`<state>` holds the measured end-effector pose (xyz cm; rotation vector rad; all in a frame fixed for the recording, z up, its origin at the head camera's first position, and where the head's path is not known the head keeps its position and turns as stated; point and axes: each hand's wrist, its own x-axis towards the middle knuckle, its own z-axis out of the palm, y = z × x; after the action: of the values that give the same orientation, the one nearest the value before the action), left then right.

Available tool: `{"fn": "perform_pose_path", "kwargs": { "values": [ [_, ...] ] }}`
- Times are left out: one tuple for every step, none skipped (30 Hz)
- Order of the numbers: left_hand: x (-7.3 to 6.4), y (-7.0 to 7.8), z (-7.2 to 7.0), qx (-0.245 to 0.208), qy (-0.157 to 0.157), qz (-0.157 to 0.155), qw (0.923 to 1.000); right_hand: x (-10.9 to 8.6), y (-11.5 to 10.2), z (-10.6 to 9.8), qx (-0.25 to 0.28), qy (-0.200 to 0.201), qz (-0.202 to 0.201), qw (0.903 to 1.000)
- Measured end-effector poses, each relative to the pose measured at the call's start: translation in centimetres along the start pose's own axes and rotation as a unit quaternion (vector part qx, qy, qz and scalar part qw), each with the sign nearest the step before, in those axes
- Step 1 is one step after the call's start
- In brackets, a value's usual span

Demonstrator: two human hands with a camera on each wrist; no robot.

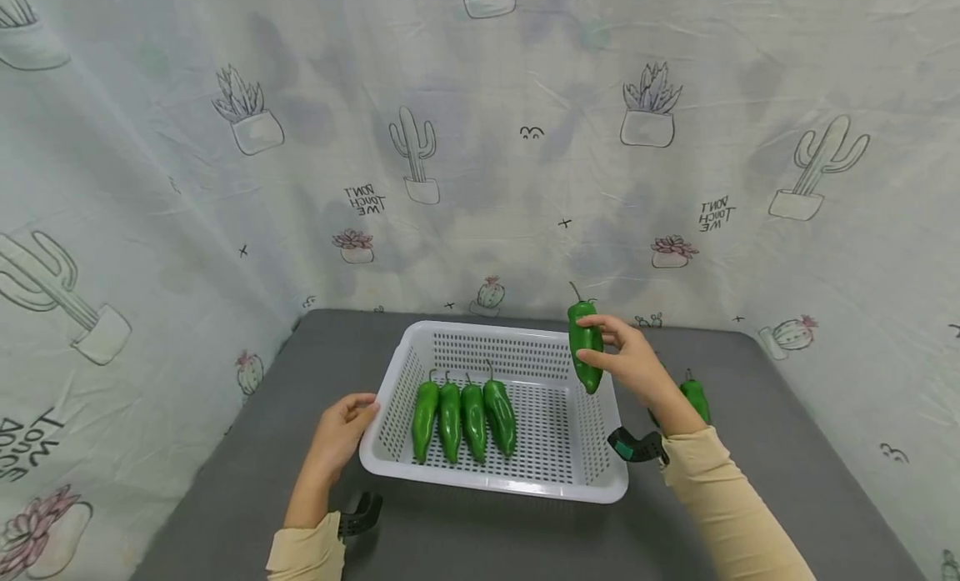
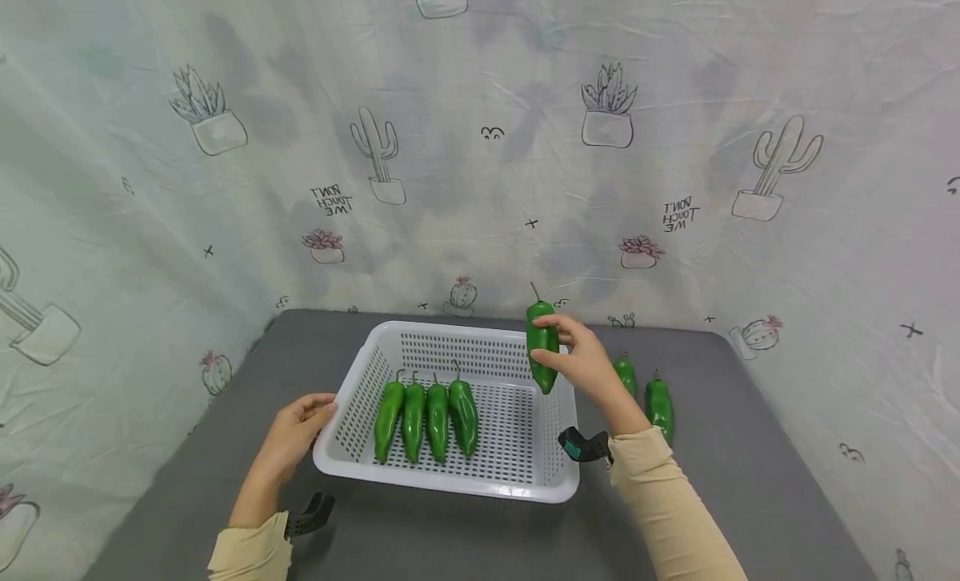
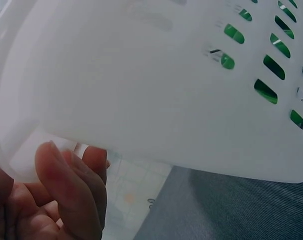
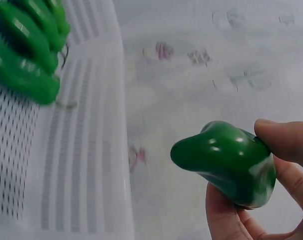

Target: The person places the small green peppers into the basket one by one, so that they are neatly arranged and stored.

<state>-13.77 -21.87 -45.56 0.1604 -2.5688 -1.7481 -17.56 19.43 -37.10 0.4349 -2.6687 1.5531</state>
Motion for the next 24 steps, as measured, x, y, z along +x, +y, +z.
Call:
{"fn": "perform_pose_path", "kwargs": {
  "values": [
    [0.0, -0.1, 0.1, 0.000, -0.001, -0.001, 1.0000, 0.2, -0.1, 0.4, -0.002, -0.004, -0.003, 1.0000],
    [-0.1, -0.1, 0.1, -0.001, -0.001, -0.001, 1.0000, 0.3, -0.2, 0.9, 0.000, -0.007, -0.001, 1.0000],
    [-0.1, -0.2, 0.1, -0.002, -0.002, -0.001, 1.0000, 0.4, -0.4, 1.4, 0.001, -0.011, 0.001, 0.9999],
    [-0.1, -0.2, 0.1, -0.005, -0.001, 0.000, 1.0000, 0.5, -0.5, 1.8, 0.003, -0.014, 0.004, 0.9999],
    [-0.2, -0.2, 0.1, -0.006, -0.002, 0.001, 1.0000, 0.6, -0.7, 2.3, 0.009, -0.020, 0.007, 0.9997],
    [-0.2, -0.2, 0.1, -0.008, -0.001, 0.001, 1.0000, 0.7, -0.8, 2.8, 0.015, -0.026, 0.012, 0.9995],
    [-0.2, -0.2, 0.1, -0.010, -0.001, 0.001, 0.9999, 0.8, -0.9, 3.2, 0.020, -0.033, 0.015, 0.9991],
    [-0.2, -0.2, 0.1, -0.012, 0.000, 0.001, 0.9999, 0.9, -1.0, 3.7, 0.029, -0.038, 0.022, 0.9986],
    [-0.2, -0.2, 0.0, -0.012, -0.001, 0.001, 0.9999, 1.1, -1.1, 4.2, 0.035, -0.043, 0.028, 0.9981],
    [-0.1, -0.2, 0.0, -0.014, -0.001, 0.000, 0.9999, 1.2, -1.1, 4.6, 0.038, -0.048, 0.033, 0.9976],
    [-0.1, -0.2, 0.0, -0.014, -0.003, -0.001, 0.9999, 1.4, -1.0, 5.1, 0.042, -0.054, 0.038, 0.9969],
    [-0.1, -0.2, -0.1, -0.013, -0.003, -0.002, 0.9999, 1.6, -1.0, 5.5, 0.042, -0.057, 0.043, 0.9966],
    [-0.1, -0.1, -0.1, -0.012, -0.003, -0.002, 0.9999, 1.8, -0.9, 5.9, 0.043, -0.060, 0.048, 0.9961],
    [-0.1, -0.1, -0.1, -0.011, -0.004, -0.001, 0.9999, 2.0, -0.9, 6.4, 0.044, -0.062, 0.055, 0.9956],
    [0.0, -0.1, -0.2, -0.010, -0.003, 0.000, 0.9999, 2.2, -0.8, 6.7, 0.043, -0.065, 0.059, 0.9952],
    [0.0, -0.1, -0.2, -0.009, -0.003, 0.001, 1.0000, 2.4, -0.7, 7.1, 0.037, -0.066, 0.062, 0.9952],
    [-0.1, -0.1, -0.2, -0.009, -0.002, 0.003, 1.0000, 2.6, -0.6, 7.5, 0.034, -0.067, 0.065, 0.9951],
    [-0.1, 0.0, -0.2, -0.007, -0.002, 0.003, 1.0000, 2.7, -0.5, 7.8, 0.028, -0.068, 0.068, 0.9950],
    [0.0, 0.0, -0.2, -0.006, -0.001, 0.003, 1.0000, 2.9, -0.4, 8.1, 0.021, -0.071, 0.068, 0.9949],
    [0.0, 0.0, -0.2, -0.007, 0.000, 0.003, 1.0000, 3.0, -0.3, 8.4, 0.015, -0.072, 0.073, 0.9946],
    [0.0, 0.1, -0.2, -0.007, 0.000, 0.003, 1.0000, 3.1, -0.2, 8.6, 0.006, -0.072, 0.076, 0.9944],
    [0.0, 0.1, -0.1, -0.008, 0.001, 0.002, 1.0000, 3.2, -0.2, 8.9, 0.000, -0.074, 0.081, 0.9940],
    [0.0, 0.1, -0.1, -0.010, 0.001, 0.002, 1.0000, 3.3, -0.1, 9.1, -0.002, -0.076, 0.084, 0.9936],
    [0.0, 0.1, -0.1, -0.012, 0.001, 0.003, 0.9999, 3.4, 0.0, 9.3, -0.006, -0.077, 0.087, 0.9932]
  ]
}}
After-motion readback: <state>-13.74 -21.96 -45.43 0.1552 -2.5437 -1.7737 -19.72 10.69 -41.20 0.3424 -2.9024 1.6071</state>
